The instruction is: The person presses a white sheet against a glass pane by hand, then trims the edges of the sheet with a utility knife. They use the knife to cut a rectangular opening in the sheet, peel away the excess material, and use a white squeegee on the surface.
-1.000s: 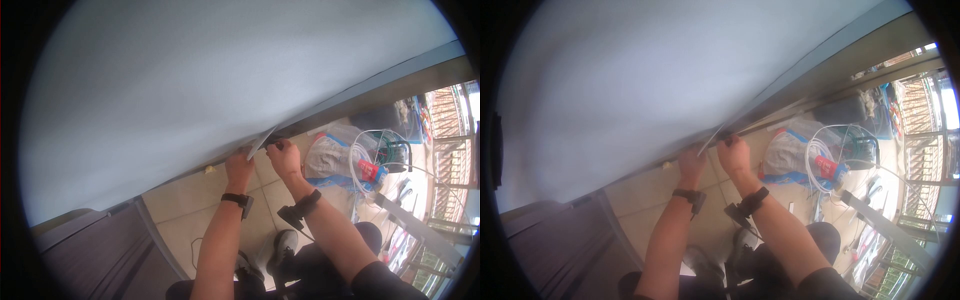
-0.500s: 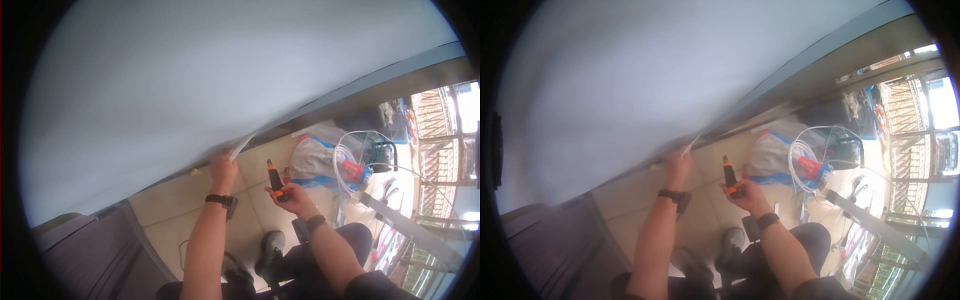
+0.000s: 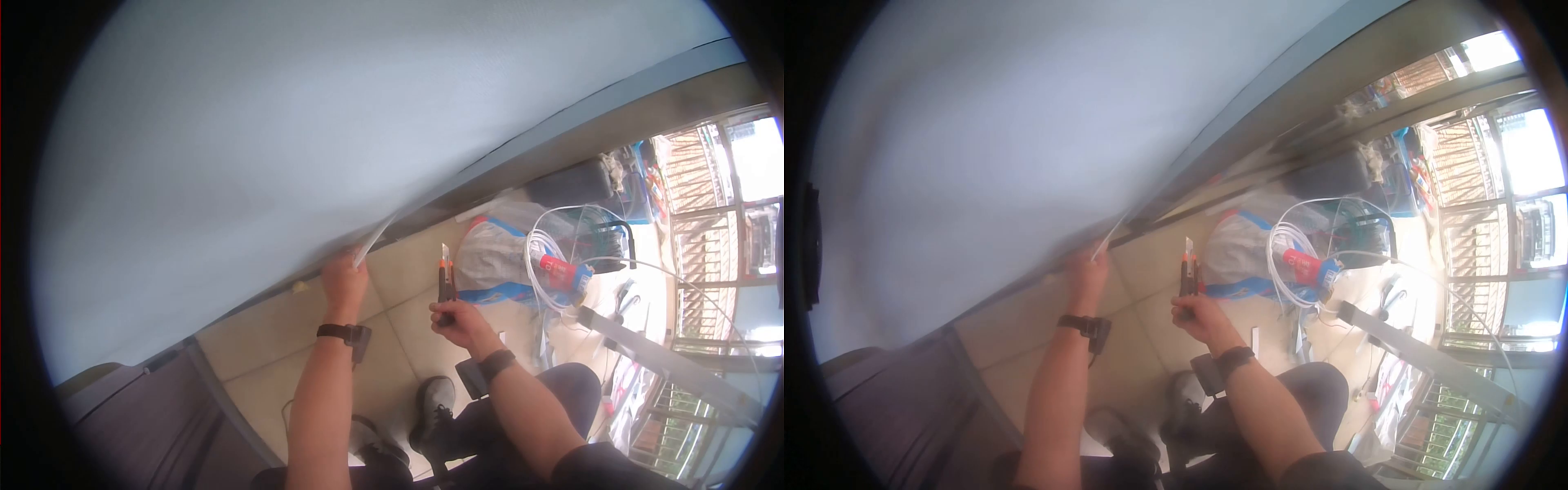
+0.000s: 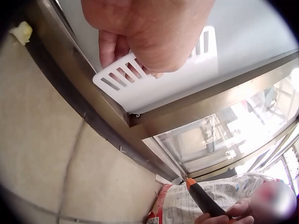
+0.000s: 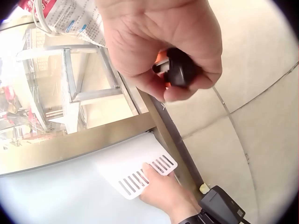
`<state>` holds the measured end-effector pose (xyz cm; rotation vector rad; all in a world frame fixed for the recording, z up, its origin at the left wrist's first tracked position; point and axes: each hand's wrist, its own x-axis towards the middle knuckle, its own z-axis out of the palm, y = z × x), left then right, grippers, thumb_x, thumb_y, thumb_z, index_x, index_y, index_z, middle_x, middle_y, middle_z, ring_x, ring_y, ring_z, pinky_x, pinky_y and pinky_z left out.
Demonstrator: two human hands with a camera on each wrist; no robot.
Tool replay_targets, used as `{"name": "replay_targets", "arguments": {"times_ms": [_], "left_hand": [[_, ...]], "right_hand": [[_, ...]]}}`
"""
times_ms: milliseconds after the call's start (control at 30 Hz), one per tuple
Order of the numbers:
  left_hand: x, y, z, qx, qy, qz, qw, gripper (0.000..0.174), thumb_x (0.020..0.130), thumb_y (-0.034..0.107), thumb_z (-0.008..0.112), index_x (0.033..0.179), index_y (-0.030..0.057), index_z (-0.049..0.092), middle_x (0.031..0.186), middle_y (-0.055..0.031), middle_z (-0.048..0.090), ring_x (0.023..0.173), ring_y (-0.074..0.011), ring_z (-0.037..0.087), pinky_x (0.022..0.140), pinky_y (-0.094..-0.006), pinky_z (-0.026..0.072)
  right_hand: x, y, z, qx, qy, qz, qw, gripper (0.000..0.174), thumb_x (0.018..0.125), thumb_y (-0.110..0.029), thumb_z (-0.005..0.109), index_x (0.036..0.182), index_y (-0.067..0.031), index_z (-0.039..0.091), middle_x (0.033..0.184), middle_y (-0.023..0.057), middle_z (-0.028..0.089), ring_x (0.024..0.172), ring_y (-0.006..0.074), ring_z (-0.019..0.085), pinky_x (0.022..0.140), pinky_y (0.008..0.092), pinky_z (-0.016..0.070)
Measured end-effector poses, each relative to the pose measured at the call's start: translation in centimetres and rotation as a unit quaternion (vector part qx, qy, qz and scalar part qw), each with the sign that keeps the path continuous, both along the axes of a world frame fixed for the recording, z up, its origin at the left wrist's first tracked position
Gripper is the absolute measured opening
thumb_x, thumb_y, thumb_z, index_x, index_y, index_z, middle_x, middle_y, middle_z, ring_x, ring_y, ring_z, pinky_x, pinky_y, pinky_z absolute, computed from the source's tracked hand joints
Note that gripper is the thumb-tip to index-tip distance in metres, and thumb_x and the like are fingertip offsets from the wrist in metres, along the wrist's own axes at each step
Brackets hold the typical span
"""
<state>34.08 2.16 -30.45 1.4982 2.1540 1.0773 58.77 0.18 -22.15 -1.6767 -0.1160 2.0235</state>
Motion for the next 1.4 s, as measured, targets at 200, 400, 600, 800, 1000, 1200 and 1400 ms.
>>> {"name": "replay_targets", "arguments": {"times_ms": [200, 400, 600, 800, 1000, 1200, 1400], "left_hand": [[-0.1, 0.1, 0.2, -0.002, 0.0, 0.007, 1.0, 0.008, 0.085, 0.014, 0.069, 0.09, 0.0108, 0.075, 0.078, -0.0138, 0.07, 0.068, -0.0375, 0.067, 0.061, -0.0446, 0.056], [-0.2, 0.1, 0.3, 0.029, 0.011, 0.002, 1.0, 0.007, 0.085, 0.014, 0.069, 0.089, 0.0127, 0.075, 0.08, -0.012, 0.07, 0.07, -0.0358, 0.068, 0.062, -0.0448, 0.0559], [-0.3, 0.1, 0.5, 0.034, -0.002, 0.002, 0.999, 0.009, 0.083, 0.013, 0.069, 0.091, 0.0125, 0.075, 0.08, -0.0121, 0.07, 0.07, -0.0362, 0.068, 0.062, -0.0455, 0.056], [-0.3, 0.0, -0.3, 0.026, 0.023, 0.0, 0.999, 0.009, 0.084, 0.014, 0.069, 0.091, 0.0115, 0.074, 0.075, -0.0159, 0.068, 0.069, -0.0376, 0.067, 0.061, -0.0467, 0.0558], [-0.1, 0.0, -0.3, -0.008, 0.008, 0.012, 1.0, 0.008, 0.086, 0.016, 0.068, 0.089, 0.0108, 0.073, 0.073, -0.0162, 0.068, 0.068, -0.0383, 0.067, 0.061, -0.047, 0.0555], [-0.4, -0.1, -0.3, 0.032, 0.01, -0.007, 0.999, 0.011, 0.083, 0.014, 0.069, 0.093, 0.0127, 0.074, 0.075, -0.0148, 0.069, 0.07, -0.0377, 0.068, 0.062, -0.0461, 0.0562], [-0.3, -0.1, 0.0, 0.016, -0.015, 0.007, 1.0, 0.015, 0.082, 0.012, 0.069, 0.095, 0.0129, 0.075, 0.079, -0.0148, 0.07, 0.073, -0.0377, 0.068, 0.065, -0.0465, 0.0568]], "right_hand": [[1.3, -0.1, -0.7, -0.028, 0.084, -0.057, 0.994, 0.011, 0.098, -0.019, 0.056, 0.108, -0.016, 0.053, 0.086, 0.0067, 0.06, 0.066, 0.0173, 0.057, 0.054, 0.0287, 0.0433], [0.4, -0.3, -1.1, -0.003, -0.045, -0.016, 0.999, 0.015, 0.101, -0.034, 0.057, 0.11, -0.0213, 0.053, 0.082, 0.0058, 0.06, 0.059, 0.014, 0.054, 0.049, 0.0265, 0.0392], [-0.1, -0.7, -1.3, -0.039, -0.116, -0.013, 0.992, 0.026, 0.095, -0.047, 0.066, 0.104, -0.0267, 0.053, 0.078, 0.004, 0.059, 0.052, 0.0111, 0.05, 0.043, 0.0259, 0.0351], [0.4, -0.7, -1.2, -0.017, -0.105, 0.009, 0.994, 0.039, 0.092, -0.02, 0.069, 0.123, -0.0134, 0.047, 0.077, 0.0036, 0.053, 0.051, 0.011, 0.049, 0.04, 0.0261, 0.0347], [-1.2, 1.7, 4.3, 0.073, -0.093, 0.168, 0.979, 0.063, 0.087, 0.005, 0.062, 0.145, -0.0074, 0.042, 0.101, 0.0095, 0.058, 0.062, 0.0138, 0.057, 0.049, 0.0264, 0.0411], [-1.6, 2.6, 6.7, 0.149, -0.029, 0.288, 0.946, 0.073, 0.084, 0.008, 0.063, 0.151, -0.0018, 0.037, 0.118, 0.0105, 0.058, 0.108, 0.0289, 0.068, 0.077, 0.0297, 0.0517], [-2.6, 2.5, 8.0, 0.198, 0.031, 0.348, 0.916, 0.063, 0.085, 0.0, 0.068, 0.142, 0.003, 0.044, 0.126, 0.0148, 0.06, 0.12, 0.0278, 0.064, 0.089, 0.0324, 0.0526]]}}
